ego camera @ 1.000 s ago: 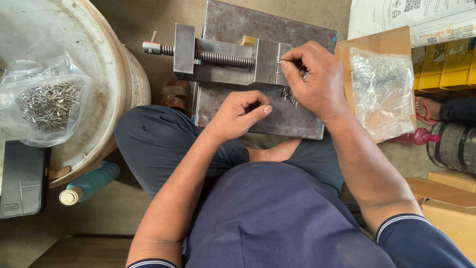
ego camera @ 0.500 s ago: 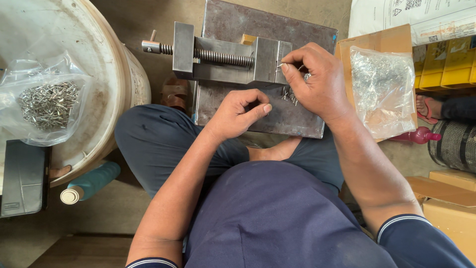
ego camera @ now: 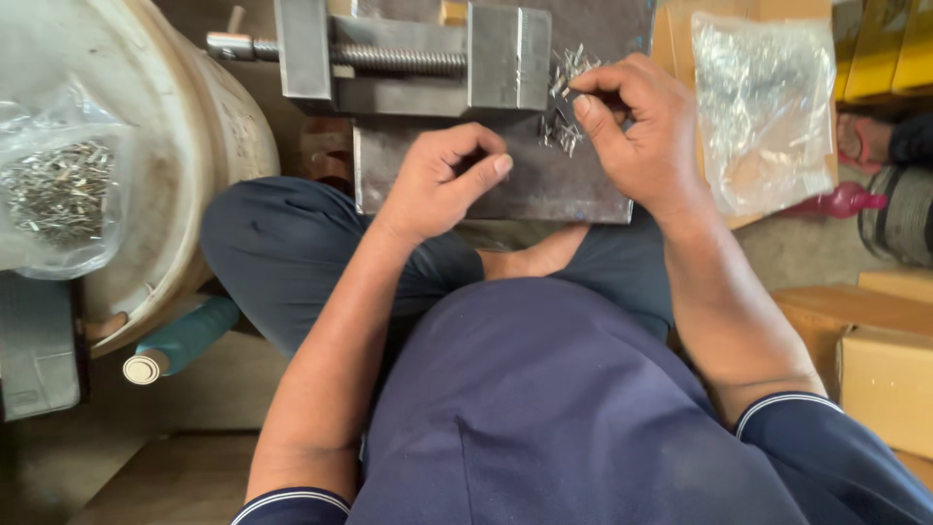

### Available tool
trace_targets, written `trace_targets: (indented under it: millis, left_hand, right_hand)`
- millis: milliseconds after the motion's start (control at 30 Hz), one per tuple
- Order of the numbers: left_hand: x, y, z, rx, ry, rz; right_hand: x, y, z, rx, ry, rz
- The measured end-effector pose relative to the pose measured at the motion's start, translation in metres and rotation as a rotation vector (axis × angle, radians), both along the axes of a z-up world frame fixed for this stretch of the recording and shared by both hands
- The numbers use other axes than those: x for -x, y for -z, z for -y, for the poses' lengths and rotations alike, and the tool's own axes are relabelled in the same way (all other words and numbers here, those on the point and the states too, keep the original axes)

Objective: The person sits on the floor and assembles small metal nails by hand. They pick up a nail and a small white cylindrical piece, fit them together, and place the assembled unit into a metal jig. The person repeats this process continuously.

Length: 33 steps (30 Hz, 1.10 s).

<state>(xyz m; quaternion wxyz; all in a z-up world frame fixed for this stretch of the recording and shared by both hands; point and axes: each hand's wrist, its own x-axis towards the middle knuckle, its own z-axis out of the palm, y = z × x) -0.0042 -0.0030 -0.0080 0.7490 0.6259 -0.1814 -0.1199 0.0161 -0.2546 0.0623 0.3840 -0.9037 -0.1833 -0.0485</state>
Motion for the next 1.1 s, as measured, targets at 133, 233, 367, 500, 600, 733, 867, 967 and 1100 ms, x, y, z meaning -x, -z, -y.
trace_targets:
  millis: [133, 233, 367, 500, 600, 733, 867, 967, 1100]
  left_hand:
    - [-0.002, 0.0, 0.0, 0.063, 0.032, -0.042]
    - [-0.003, -0.003, 0.001, 0.037, 0.032, -0.023]
    - [-0.002, -0.006, 0.004, -0.068, 0.003, -0.004]
    - [-0.001, -0.005, 0.005, -0.011, 0.01, -0.03]
    - [-0.001, -0.006, 0.005, -0.033, 0.0, -0.022]
    - [-0.001, -0.009, 0.006, -0.096, -0.006, -0.01]
    - [-0.001, -0.013, 0.009, -0.191, -0.047, 0.175]
    - [0.002, -0.015, 0.012, -0.294, -0.096, 0.349]
    - [-0.001, -0.014, 0.014, -0.409, -0.063, 0.464]
  right_hand:
    - [0.023, 0.027, 0.007, -0.017, 0.108, -0.085]
    - [0.037, 0.033, 0.004, 0.077, 0.118, -0.06]
    - [0.034, 0.03, -0.003, 0.135, 0.108, -0.013]
    - [0.026, 0.026, -0.014, 0.194, 0.062, 0.045]
    - [0.024, 0.028, -0.021, 0.231, 0.067, 0.097]
    - [0.026, 0.034, -0.02, 0.258, 0.08, 0.111]
    - [0.029, 0.036, -0.014, -0.22, 0.157, -0.366]
    - [0.029, 0.038, -0.007, -0.832, 0.141, -0.866]
    - [0.031, 0.045, -0.005, -1.18, 0.053, -1.114]
